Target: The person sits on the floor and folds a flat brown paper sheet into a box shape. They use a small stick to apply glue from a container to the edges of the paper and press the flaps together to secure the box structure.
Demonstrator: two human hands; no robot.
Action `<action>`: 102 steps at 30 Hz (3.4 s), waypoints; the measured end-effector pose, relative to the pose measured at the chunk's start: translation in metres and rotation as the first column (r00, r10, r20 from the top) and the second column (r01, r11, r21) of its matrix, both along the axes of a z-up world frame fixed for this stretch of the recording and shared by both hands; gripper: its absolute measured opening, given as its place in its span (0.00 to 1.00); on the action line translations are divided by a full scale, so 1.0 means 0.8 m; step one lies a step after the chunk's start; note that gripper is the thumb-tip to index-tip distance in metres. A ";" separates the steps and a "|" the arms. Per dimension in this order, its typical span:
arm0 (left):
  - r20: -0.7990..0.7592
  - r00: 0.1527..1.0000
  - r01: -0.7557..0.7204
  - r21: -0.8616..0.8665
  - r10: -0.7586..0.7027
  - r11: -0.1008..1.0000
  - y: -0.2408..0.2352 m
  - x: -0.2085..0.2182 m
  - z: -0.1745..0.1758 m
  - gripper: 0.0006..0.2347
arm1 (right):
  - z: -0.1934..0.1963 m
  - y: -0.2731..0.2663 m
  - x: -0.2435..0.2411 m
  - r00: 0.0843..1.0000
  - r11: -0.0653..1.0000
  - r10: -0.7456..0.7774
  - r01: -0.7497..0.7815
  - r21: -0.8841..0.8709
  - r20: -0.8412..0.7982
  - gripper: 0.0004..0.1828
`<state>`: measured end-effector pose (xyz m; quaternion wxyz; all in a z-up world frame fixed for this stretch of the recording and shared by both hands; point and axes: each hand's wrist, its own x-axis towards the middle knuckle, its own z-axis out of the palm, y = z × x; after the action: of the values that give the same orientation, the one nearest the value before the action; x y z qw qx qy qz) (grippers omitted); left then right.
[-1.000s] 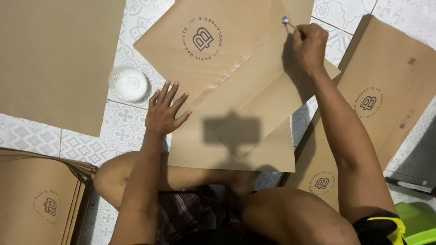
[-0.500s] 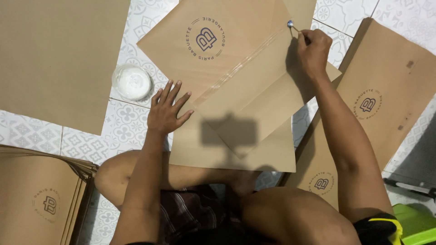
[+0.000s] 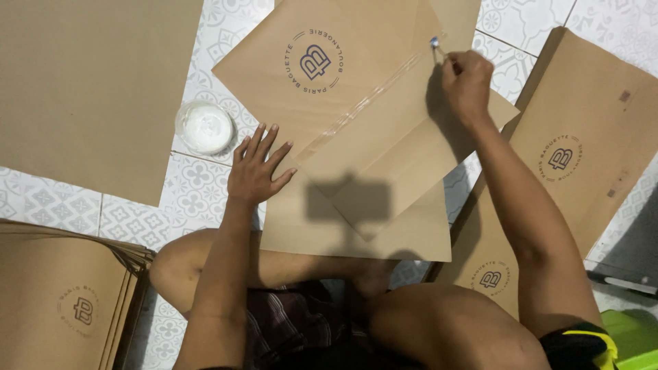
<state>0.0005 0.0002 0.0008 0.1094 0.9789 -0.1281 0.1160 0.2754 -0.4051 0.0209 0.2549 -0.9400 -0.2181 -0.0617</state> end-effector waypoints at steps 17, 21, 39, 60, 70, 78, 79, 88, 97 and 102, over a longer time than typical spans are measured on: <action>-0.090 0.990 -0.108 0.008 0.108 0.994 -0.005 -0.010 -0.023 0.23 | 0.050 0.160 -0.213 0.901 0.966 0.256 -0.228 0.119 -0.351 0.05; -0.102 0.990 -0.097 -0.013 0.095 0.995 -0.005 -0.009 -0.022 0.23 | 0.046 0.189 -0.240 0.884 0.934 0.332 -0.261 0.244 -0.328 0.04; -0.153 0.984 -0.092 -0.020 0.088 0.996 -0.003 -0.011 -0.024 0.24 | 0.039 0.209 -0.273 0.890 0.897 0.410 -0.354 0.264 -0.201 0.04; -0.168 0.983 -0.072 -0.025 0.067 0.997 -0.001 -0.014 -0.023 0.24 | 0.048 0.213 -0.272 0.857 0.851 0.489 -0.427 0.306 -0.163 0.02; -0.125 0.989 -0.078 0.002 0.077 0.997 -0.001 -0.012 -0.021 0.23 | 0.048 0.205 -0.267 0.863 0.845 0.475 -0.391 0.365 -0.174 0.04; -0.137 0.987 -0.082 -0.010 0.080 0.997 -0.003 -0.011 -0.023 0.24 | 0.056 0.163 -0.213 0.896 0.969 0.230 -0.176 0.173 -0.380 0.07; -0.133 0.988 -0.076 -0.014 0.074 0.997 -0.004 -0.010 -0.023 0.24 | 0.053 0.154 -0.203 0.899 0.971 0.224 -0.170 0.169 -0.377 0.07; -0.143 0.986 -0.093 -0.020 0.089 0.995 -0.004 -0.009 -0.024 0.23 | 0.028 0.088 -0.132 0.958 0.986 0.121 -0.085 0.143 -0.261 0.04; 0.017 1.000 -0.003 -0.002 0.003 1.000 -0.002 -0.001 0.001 0.21 | 0.014 0.050 -0.069 0.999 0.990 -0.018 0.022 0.140 -0.027 0.07; 0.023 1.000 0.008 -0.015 -0.008 1.000 -0.001 0.000 0.002 0.22 | 0.016 0.040 -0.037 0.994 0.988 -0.107 0.106 0.115 0.006 0.09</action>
<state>0.0007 -0.0006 0.0026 0.1160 0.9761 -0.1322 0.1276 0.2455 -0.3732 0.0335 0.3035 -0.9337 -0.1652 -0.0934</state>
